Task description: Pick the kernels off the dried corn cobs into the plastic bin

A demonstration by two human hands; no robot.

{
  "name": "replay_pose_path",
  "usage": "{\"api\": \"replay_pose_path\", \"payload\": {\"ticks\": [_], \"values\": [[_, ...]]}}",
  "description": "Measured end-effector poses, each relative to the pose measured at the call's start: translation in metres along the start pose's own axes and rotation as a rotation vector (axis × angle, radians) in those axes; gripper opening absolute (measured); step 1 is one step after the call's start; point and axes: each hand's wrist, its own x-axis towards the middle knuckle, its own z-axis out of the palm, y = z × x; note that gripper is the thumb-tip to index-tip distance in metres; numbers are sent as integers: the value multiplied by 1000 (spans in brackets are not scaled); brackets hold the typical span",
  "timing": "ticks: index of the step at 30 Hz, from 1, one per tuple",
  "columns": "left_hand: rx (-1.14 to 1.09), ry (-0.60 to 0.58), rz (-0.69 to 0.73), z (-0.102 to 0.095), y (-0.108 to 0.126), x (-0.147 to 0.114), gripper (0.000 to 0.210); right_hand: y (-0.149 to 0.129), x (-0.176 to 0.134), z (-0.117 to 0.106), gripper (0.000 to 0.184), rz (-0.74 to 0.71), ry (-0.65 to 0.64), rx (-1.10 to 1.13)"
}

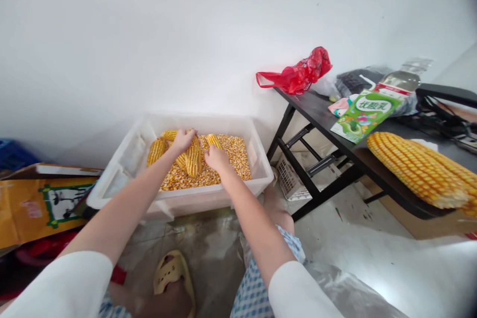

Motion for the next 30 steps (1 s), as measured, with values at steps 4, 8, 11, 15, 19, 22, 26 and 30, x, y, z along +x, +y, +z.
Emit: {"api": "replay_pose_path", "payload": {"ticks": [4, 8, 11, 15, 19, 22, 26, 30], "values": [[263, -21, 78, 4, 0, -7, 40, 3, 2, 3, 38, -15, -5, -9], [312, 3, 19, -2, 6, -21, 43, 11, 4, 1, 38, 66, -17, -11], [332, 1, 22, -4, 11, -31, 42, 17, 4, -1, 36, 122, -21, -13], [361, 12, 51, 2, 14, -36, 44, 19, 3, -2, 34, 136, -20, -10], [351, -42, 124, 10, 13, -37, 45, 19, 2, -3, 36, 140, -55, 1], [332, -43, 153, 12, 11, -40, 42, 20, 2, -2, 35, 149, -88, 8], [362, -18, 150, 11, 9, -46, 36, 21, 0, 1, 31, 164, -128, 11], [446, 4, 155, 10, 7, -49, 39, 18, -2, 0, 36, 155, -122, 16]]}}
